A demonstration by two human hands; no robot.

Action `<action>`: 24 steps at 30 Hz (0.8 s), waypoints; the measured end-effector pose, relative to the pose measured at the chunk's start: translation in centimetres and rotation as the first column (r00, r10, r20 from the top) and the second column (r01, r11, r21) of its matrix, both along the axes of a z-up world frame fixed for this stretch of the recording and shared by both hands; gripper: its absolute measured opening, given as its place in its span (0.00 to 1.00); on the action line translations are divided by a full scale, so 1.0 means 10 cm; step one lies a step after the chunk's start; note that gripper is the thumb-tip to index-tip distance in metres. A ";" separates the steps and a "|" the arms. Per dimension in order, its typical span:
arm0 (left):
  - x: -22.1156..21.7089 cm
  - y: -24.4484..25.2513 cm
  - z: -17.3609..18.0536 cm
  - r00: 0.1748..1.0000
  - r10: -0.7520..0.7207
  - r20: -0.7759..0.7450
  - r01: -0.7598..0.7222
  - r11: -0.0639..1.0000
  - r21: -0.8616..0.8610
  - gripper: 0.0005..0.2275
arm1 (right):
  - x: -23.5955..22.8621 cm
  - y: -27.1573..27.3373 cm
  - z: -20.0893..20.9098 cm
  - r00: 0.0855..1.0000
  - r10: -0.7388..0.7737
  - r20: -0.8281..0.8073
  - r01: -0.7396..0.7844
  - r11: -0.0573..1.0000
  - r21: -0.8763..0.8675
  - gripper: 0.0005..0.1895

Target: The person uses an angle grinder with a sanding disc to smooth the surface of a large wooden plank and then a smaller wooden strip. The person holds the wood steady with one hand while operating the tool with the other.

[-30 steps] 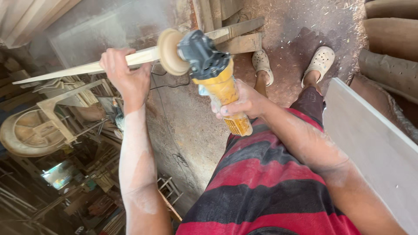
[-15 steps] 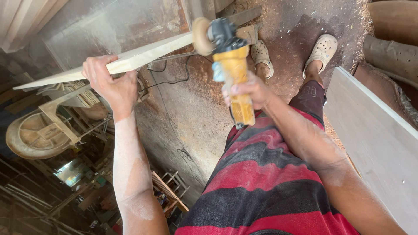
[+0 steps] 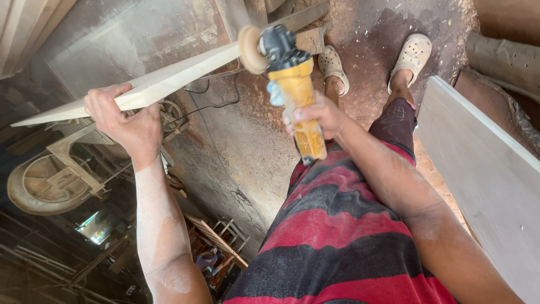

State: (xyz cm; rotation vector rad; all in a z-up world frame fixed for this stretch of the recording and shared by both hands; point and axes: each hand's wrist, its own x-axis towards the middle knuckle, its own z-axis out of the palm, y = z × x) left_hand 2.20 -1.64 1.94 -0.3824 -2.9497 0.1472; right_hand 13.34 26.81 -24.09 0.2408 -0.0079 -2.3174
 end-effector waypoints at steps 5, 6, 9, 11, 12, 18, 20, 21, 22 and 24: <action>0.01 -0.03 0.01 1.000 0.006 -0.008 -0.006 1.000 -0.015 0.15 | 0.09 -0.02 -0.33 0.992 0.032 0.122 -0.030 0.999 -0.015 0.29; -0.01 -0.04 -0.01 1.000 0.000 -0.010 0.000 1.000 -0.029 0.15 | 0.09 -0.03 -0.34 0.990 0.044 0.132 -0.045 0.999 0.000 0.30; 0.02 -0.06 0.00 1.000 0.002 -0.006 -0.002 1.000 -0.016 0.15 | 0.19 -0.07 -0.19 1.000 0.004 0.025 -0.002 0.997 -0.076 0.31; 0.07 -0.06 0.03 1.000 0.015 0.005 -0.015 1.000 -0.006 0.16 | 0.28 -0.12 -0.09 1.000 0.004 -0.026 -0.006 0.997 -0.077 0.32; 0.04 -0.06 0.01 1.000 0.014 0.004 -0.014 1.000 -0.004 0.16 | 0.26 -0.13 -0.10 0.998 -0.006 -0.057 0.002 0.997 -0.071 0.33; 0.04 -0.11 -0.01 1.000 -0.009 -0.006 0.009 1.000 -0.002 0.16 | 0.25 -0.02 -0.54 0.993 -0.008 0.120 0.003 0.999 0.043 0.31; 0.03 -0.15 -0.03 1.000 -0.021 -0.009 0.021 1.000 -0.005 0.16 | 0.30 0.02 -0.63 0.987 -0.039 0.155 0.037 0.999 0.017 0.31; -0.02 -0.17 -0.06 0.999 -0.035 -0.017 0.035 0.999 -0.025 0.16 | 0.28 0.03 -0.65 0.983 -0.061 0.171 0.061 0.998 0.007 0.31; -0.05 -0.18 -0.09 0.999 -0.039 -0.024 0.038 0.998 -0.053 0.16 | 0.28 0.04 -0.61 0.989 -0.053 0.138 0.054 0.998 -0.009 0.31; -0.05 -0.21 -0.13 0.999 -0.043 -0.026 0.043 0.999 -0.005 0.14 | 0.27 0.04 -0.43 0.996 -0.021 0.081 0.025 0.998 -0.050 0.30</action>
